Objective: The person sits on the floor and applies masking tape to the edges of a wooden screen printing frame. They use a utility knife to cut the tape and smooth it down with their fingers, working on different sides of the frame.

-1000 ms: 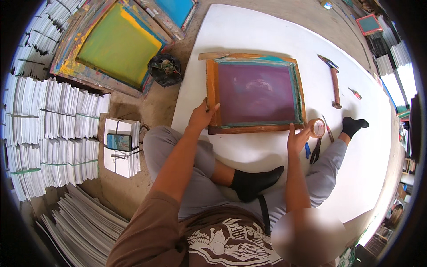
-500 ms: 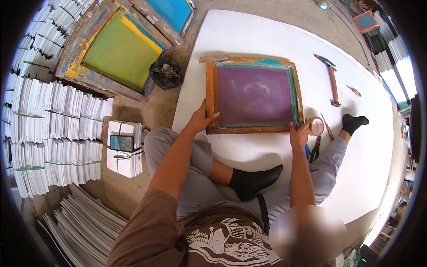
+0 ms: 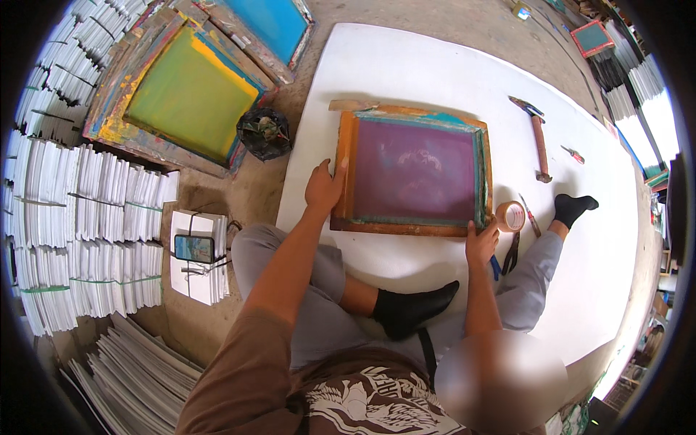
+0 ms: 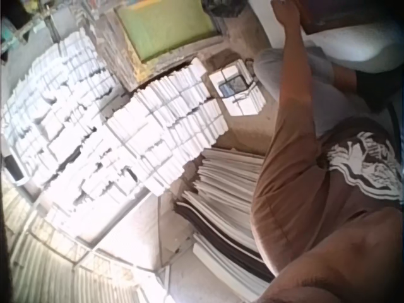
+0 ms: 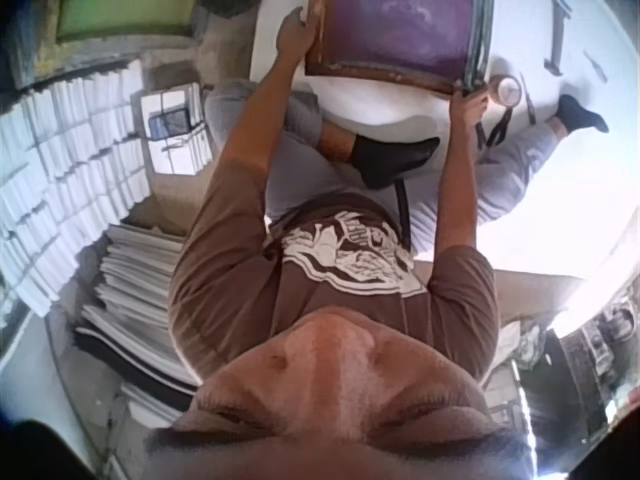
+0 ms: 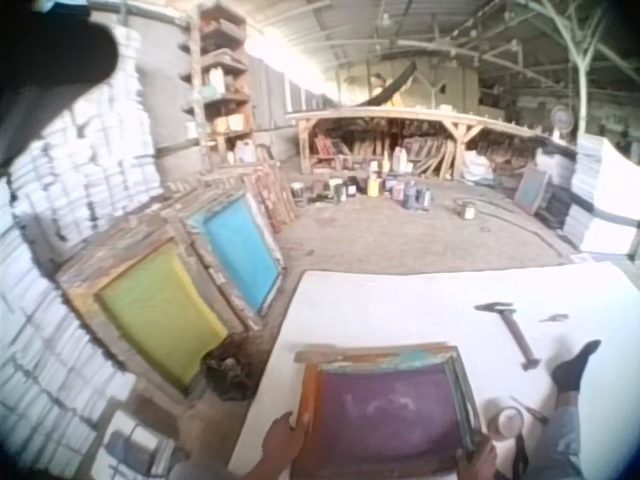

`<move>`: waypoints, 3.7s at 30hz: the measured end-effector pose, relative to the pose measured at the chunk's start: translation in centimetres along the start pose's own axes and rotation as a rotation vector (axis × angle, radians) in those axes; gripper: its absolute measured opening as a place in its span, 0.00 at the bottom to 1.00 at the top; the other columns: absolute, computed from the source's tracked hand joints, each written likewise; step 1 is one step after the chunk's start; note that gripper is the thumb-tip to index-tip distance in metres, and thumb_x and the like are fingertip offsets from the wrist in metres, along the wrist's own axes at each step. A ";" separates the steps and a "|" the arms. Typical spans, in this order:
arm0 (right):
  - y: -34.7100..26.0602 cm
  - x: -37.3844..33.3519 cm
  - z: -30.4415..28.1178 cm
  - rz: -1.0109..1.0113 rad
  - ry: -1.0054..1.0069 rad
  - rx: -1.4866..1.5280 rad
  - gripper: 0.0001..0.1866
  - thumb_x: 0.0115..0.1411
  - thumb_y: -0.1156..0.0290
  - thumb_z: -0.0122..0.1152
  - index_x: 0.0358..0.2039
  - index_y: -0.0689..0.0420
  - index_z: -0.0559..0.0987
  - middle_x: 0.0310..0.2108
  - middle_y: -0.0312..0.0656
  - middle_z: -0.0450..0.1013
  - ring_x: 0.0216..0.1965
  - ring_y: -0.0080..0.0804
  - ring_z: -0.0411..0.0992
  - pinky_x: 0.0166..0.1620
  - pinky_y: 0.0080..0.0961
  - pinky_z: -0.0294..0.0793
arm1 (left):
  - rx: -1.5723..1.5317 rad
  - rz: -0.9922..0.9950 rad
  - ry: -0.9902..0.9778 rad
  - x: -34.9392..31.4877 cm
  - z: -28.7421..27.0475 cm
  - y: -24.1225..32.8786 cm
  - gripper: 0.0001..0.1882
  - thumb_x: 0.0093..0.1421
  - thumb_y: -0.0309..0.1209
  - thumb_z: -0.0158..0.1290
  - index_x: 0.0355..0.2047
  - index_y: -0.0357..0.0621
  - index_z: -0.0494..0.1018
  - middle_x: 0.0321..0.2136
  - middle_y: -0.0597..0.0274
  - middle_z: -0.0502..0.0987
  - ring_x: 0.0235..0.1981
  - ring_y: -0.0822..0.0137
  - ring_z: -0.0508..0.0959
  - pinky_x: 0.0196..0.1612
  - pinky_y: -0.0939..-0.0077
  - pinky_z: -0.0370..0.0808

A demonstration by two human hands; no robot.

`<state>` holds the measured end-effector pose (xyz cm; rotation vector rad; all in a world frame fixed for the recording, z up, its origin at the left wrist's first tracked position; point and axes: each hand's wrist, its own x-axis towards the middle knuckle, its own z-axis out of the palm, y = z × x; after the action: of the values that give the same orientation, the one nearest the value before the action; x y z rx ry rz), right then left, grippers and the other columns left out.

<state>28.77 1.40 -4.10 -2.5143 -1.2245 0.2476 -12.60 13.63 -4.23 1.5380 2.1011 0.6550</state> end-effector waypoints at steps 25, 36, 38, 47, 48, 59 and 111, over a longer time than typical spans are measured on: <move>5.6 1.8 3.0 -0.228 0.127 0.058 0.43 0.64 0.53 0.71 0.72 0.57 0.62 0.63 0.58 0.69 0.61 0.63 0.68 0.62 0.55 0.66 | -0.016 -0.178 -0.110 7.0 -0.1 4.9 0.36 0.70 0.65 0.44 0.50 0.48 0.84 0.44 0.46 0.83 0.48 0.43 0.83 0.52 0.48 0.79; 2.4 0.0 1.4 -0.180 0.115 0.144 0.43 0.62 0.60 0.72 0.72 0.57 0.61 0.64 0.58 0.66 0.64 0.63 0.64 0.65 0.56 0.63 | 0.170 -0.153 -0.102 9.7 -0.8 5.8 0.38 0.70 0.66 0.43 0.42 0.45 0.87 0.41 0.43 0.85 0.45 0.42 0.85 0.47 0.50 0.81; 2.3 -0.1 1.3 -0.157 0.108 0.128 0.43 0.62 0.61 0.72 0.72 0.57 0.61 0.64 0.58 0.66 0.63 0.64 0.64 0.65 0.56 0.63 | 0.254 -0.080 -0.081 10.1 -0.7 7.1 0.39 0.69 0.68 0.44 0.40 0.45 0.87 0.40 0.44 0.86 0.43 0.43 0.86 0.45 0.51 0.81; 1.6 -0.7 1.0 -0.147 0.115 0.145 0.44 0.63 0.58 0.70 0.73 0.57 0.60 0.64 0.59 0.66 0.62 0.65 0.64 0.64 0.56 0.63 | 0.193 -0.101 -0.080 12.0 0.5 5.4 0.37 0.72 0.62 0.44 0.37 0.40 0.86 0.38 0.44 0.86 0.42 0.43 0.86 0.46 0.47 0.81; 1.5 -0.7 1.0 -0.134 0.108 0.144 0.44 0.63 0.58 0.70 0.73 0.57 0.60 0.64 0.59 0.66 0.62 0.65 0.64 0.64 0.56 0.63 | 0.170 -0.123 -0.087 12.1 0.5 5.0 0.36 0.73 0.62 0.43 0.41 0.41 0.85 0.40 0.44 0.86 0.44 0.42 0.85 0.47 0.47 0.80; 1.7 -0.6 1.0 -0.189 0.130 0.150 0.43 0.63 0.60 0.70 0.73 0.56 0.60 0.65 0.58 0.66 0.64 0.64 0.63 0.65 0.55 0.63 | 0.596 0.252 0.068 9.2 0.4 5.6 0.33 0.73 0.64 0.40 0.71 0.67 0.70 0.69 0.45 0.62 0.57 0.44 0.71 0.57 0.51 0.70; 6.8 1.2 -6.8 0.017 -0.126 -0.198 0.19 0.62 0.65 0.68 0.50 0.56 0.76 0.49 0.52 0.78 0.54 0.54 0.78 0.53 0.51 0.81 | 0.191 0.845 -0.121 -9.8 2.1 2.7 0.25 0.45 0.37 0.75 0.44 0.43 0.84 0.48 0.59 0.78 0.54 0.50 0.75 0.58 0.52 0.71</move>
<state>36.44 -3.08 -0.28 -2.7147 -1.3364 0.3072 -6.62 5.17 -3.44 2.5178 1.3917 0.6042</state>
